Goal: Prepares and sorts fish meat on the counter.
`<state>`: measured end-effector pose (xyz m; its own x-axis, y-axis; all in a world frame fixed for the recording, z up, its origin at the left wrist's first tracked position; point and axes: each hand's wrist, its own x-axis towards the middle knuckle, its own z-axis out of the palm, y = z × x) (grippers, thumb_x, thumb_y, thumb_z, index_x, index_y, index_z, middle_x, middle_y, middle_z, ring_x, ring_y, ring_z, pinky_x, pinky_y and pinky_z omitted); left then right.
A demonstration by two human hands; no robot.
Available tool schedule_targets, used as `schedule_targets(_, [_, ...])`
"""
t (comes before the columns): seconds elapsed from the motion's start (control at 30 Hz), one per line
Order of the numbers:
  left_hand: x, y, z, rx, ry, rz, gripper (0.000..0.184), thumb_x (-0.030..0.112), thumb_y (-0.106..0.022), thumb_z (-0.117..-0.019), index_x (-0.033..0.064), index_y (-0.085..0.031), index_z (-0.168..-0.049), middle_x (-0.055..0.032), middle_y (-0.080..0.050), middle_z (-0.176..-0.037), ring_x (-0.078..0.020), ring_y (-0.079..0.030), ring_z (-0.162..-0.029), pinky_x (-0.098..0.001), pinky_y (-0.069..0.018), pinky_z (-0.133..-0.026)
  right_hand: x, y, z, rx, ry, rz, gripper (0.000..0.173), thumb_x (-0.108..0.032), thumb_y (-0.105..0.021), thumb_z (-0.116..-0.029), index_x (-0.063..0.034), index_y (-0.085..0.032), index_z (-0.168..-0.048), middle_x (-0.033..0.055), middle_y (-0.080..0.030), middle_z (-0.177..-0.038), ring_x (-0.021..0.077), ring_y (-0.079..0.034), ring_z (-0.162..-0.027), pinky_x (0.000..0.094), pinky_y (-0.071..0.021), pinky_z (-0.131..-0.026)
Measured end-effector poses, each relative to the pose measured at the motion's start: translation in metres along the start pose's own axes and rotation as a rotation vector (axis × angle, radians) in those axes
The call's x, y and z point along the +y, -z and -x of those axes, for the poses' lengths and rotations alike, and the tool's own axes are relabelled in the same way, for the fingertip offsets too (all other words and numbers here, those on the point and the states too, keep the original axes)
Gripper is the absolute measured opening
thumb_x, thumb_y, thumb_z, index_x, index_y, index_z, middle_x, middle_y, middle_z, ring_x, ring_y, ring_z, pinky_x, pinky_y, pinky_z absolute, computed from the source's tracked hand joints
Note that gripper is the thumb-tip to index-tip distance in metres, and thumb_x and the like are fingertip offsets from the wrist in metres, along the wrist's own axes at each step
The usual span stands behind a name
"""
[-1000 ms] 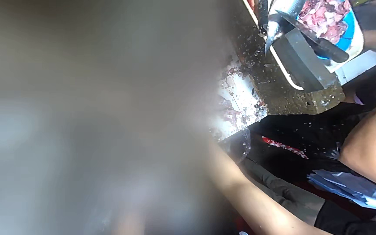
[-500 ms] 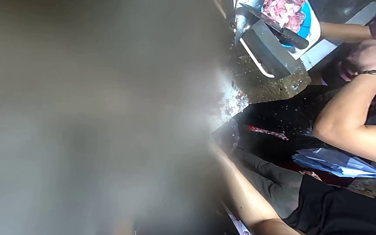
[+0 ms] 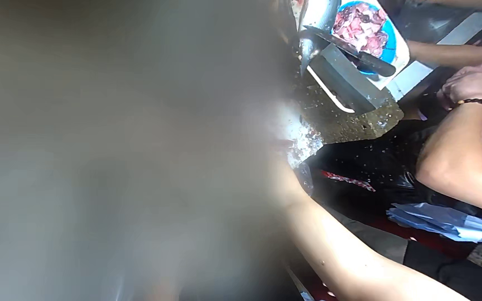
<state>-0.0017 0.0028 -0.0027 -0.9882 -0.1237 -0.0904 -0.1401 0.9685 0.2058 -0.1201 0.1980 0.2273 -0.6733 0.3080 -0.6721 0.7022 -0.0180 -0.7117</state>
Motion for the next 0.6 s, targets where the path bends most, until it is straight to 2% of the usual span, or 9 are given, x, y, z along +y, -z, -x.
schedule_targets(0.03, [-0.003,-0.004,0.000,0.026,-0.006,-0.010,0.054,0.054,-0.048,-0.0979,0.0143,-0.069,-0.127,-0.0104,-0.064,-0.138,-0.0330,-0.051,-0.138,-0.0551,-0.0297,-0.118,0.001,-0.002,-0.005,0.008,-0.004,-0.004,0.045,-0.030,-0.035,-0.1126,-0.0001,-0.049,-0.143,0.0169,-0.058,-0.133,0.0196,-0.059,-0.108,0.0314,-0.0472,-0.094])
schedule_targets(0.1, [-0.008,-0.011,0.000,0.056,-0.016,-0.030,0.054,0.056,-0.047,-0.0973,0.0160,-0.070,-0.124,-0.0081,-0.065,-0.136,-0.0317,-0.053,-0.136,-0.0540,-0.0318,-0.117,0.006,-0.007,-0.013,0.046,0.021,-0.001,0.041,-0.027,-0.038,-0.1120,0.0004,-0.053,-0.138,0.0139,-0.060,-0.121,0.0164,-0.058,-0.096,0.0299,-0.0479,-0.085])
schedule_targets(0.2, [-0.008,-0.013,0.000,0.071,-0.023,-0.031,0.054,0.057,-0.047,-0.0974,0.0165,-0.070,-0.124,-0.0086,-0.066,-0.135,-0.0316,-0.054,-0.135,-0.0546,-0.0323,-0.116,0.014,-0.006,-0.006,0.063,0.083,0.028,0.037,-0.019,-0.038,-0.1121,0.0028,-0.050,-0.140,0.0168,-0.060,-0.128,0.0173,-0.059,-0.104,0.0296,-0.0473,-0.093])
schedule_targets(0.27, [-0.004,-0.006,0.001,0.054,-0.019,-0.019,0.053,0.055,-0.047,-0.0980,0.0148,-0.070,-0.124,-0.0111,-0.065,-0.136,-0.0328,-0.054,-0.135,-0.0544,-0.0322,-0.116,0.044,0.005,-0.023,0.031,0.122,0.064,0.038,-0.017,-0.037,-0.1124,0.0051,-0.049,-0.141,0.0197,-0.059,-0.131,0.0182,-0.060,-0.106,0.0303,-0.0480,-0.095])
schedule_targets(0.33, [0.001,0.004,0.000,-0.003,-0.008,-0.001,0.052,0.052,-0.047,-0.0989,0.0123,-0.069,-0.125,-0.0132,-0.064,-0.138,-0.0345,-0.052,-0.137,-0.0548,-0.0292,-0.118,0.085,0.021,-0.060,-0.051,0.087,0.030,0.040,-0.024,-0.034,-0.1130,0.0030,-0.053,-0.135,0.0118,-0.060,-0.112,0.0115,-0.054,-0.085,0.0259,-0.0473,-0.079])
schedule_targets(0.4, [0.002,0.006,0.000,-0.024,-0.001,-0.008,0.053,0.053,-0.046,-0.0990,0.0140,-0.069,-0.126,-0.0115,-0.063,-0.139,-0.0331,-0.051,-0.138,-0.0543,-0.0285,-0.118,0.113,0.033,-0.089,-0.149,0.003,-0.057,0.045,-0.035,-0.028,-0.1130,-0.0040,-0.057,-0.129,0.0014,-0.057,-0.093,0.0061,-0.048,-0.064,0.0199,-0.0421,-0.058])
schedule_targets(0.47, [0.003,0.006,0.000,-0.044,0.007,-0.007,0.053,0.053,-0.045,-0.0995,0.0143,-0.068,-0.127,-0.0108,-0.062,-0.141,-0.0327,-0.049,-0.140,-0.0541,-0.0259,-0.120,0.116,0.035,-0.094,-0.176,-0.082,-0.145,0.047,-0.037,-0.024,-0.1127,-0.0081,-0.057,-0.128,-0.0005,-0.056,-0.088,0.0058,-0.047,-0.058,0.0191,-0.0402,-0.051])
schedule_targets(0.53, [0.002,0.005,0.001,-0.040,0.013,-0.013,0.053,0.054,-0.044,-0.0996,0.0150,-0.068,-0.127,-0.0109,-0.062,-0.141,-0.0329,-0.049,-0.140,-0.0540,-0.0255,-0.120,0.100,0.032,-0.092,-0.193,-0.169,-0.220,0.048,-0.037,-0.018,-0.1122,-0.0102,-0.052,-0.134,0.0007,-0.054,-0.090,0.0089,-0.048,-0.063,0.0231,-0.0416,-0.056])
schedule_targets(0.6, [0.001,0.002,0.001,-0.027,0.014,-0.017,0.054,0.055,-0.045,-0.0992,0.0150,-0.068,-0.128,-0.0108,-0.062,-0.140,-0.0328,-0.050,-0.140,-0.0542,-0.0268,-0.119,0.096,0.034,-0.121,-0.310,-0.170,-0.363,0.048,-0.039,-0.018,-0.1124,-0.0135,-0.049,-0.140,0.0044,-0.062,-0.093,0.0136,-0.053,-0.068,0.0305,-0.0434,-0.062])
